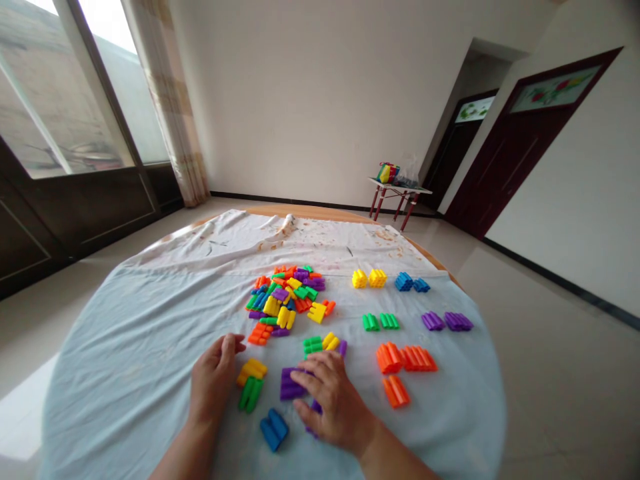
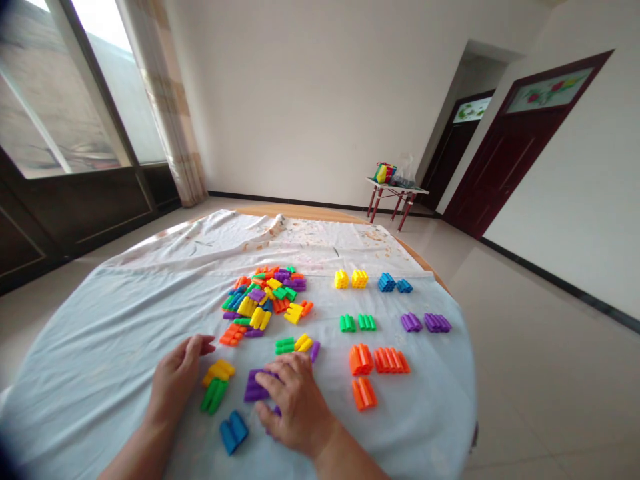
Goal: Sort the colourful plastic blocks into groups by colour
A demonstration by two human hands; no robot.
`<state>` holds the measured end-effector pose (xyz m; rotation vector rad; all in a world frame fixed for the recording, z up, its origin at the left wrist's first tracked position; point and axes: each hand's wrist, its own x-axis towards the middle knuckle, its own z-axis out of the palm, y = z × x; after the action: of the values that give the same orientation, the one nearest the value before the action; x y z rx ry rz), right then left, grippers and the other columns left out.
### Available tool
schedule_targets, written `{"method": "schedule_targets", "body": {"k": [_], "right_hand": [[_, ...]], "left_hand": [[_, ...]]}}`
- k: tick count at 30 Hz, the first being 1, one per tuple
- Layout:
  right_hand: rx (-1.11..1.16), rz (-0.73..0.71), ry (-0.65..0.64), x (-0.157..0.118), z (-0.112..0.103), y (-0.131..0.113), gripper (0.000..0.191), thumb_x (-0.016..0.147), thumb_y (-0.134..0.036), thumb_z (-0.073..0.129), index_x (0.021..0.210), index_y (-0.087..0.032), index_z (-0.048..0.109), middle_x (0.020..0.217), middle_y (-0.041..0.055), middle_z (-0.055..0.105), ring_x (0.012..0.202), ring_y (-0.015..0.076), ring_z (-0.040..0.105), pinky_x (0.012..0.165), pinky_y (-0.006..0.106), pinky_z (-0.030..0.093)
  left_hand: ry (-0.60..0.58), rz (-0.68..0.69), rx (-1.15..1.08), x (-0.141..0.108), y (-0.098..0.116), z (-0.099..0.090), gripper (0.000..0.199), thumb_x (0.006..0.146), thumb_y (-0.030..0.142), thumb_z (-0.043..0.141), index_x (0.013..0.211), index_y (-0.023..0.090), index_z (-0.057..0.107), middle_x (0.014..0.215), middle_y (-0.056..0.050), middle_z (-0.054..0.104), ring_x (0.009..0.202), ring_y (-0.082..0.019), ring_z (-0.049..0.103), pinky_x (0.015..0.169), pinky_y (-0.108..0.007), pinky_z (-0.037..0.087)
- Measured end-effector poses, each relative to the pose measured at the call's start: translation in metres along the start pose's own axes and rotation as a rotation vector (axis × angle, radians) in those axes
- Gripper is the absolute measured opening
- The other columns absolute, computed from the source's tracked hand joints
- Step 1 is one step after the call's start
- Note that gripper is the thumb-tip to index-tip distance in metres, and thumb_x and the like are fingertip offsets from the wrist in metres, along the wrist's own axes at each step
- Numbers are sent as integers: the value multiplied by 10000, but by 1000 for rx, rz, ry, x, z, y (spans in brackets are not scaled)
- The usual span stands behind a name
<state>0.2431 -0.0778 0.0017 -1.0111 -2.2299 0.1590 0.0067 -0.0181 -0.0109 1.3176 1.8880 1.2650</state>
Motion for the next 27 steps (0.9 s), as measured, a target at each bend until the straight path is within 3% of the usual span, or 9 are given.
{"method": "schedule_targets", "body": {"k": [6,15,27], "right_hand": [[-42,116,58,0,3,10,328,793,-229,626,1120,-223,600,1115,58,617,1082,241,488,995,453,337],[72,90,125,-1,-2,13,217,785,-244,650,1001,-229,638,981,36,630,967,205,523,944,413,366],[218,95,295,-3,5,28,163,806,-150,564,944,-229,598,889,19,634,886,191,555,912,398,378]], "left_hand": [[-15,-16,10,2,0,-2,539,733,609,372,846,174,670,741,-71,690,729,-234,622,634,-313,469],[-38,11,151,8,-7,4,508,752,608,370,891,222,669,844,-54,708,806,-229,634,676,-293,478],[-30,20,120,16,-18,2,600,731,675,364,946,196,655,860,-54,719,873,-221,646,760,-286,506]]}}
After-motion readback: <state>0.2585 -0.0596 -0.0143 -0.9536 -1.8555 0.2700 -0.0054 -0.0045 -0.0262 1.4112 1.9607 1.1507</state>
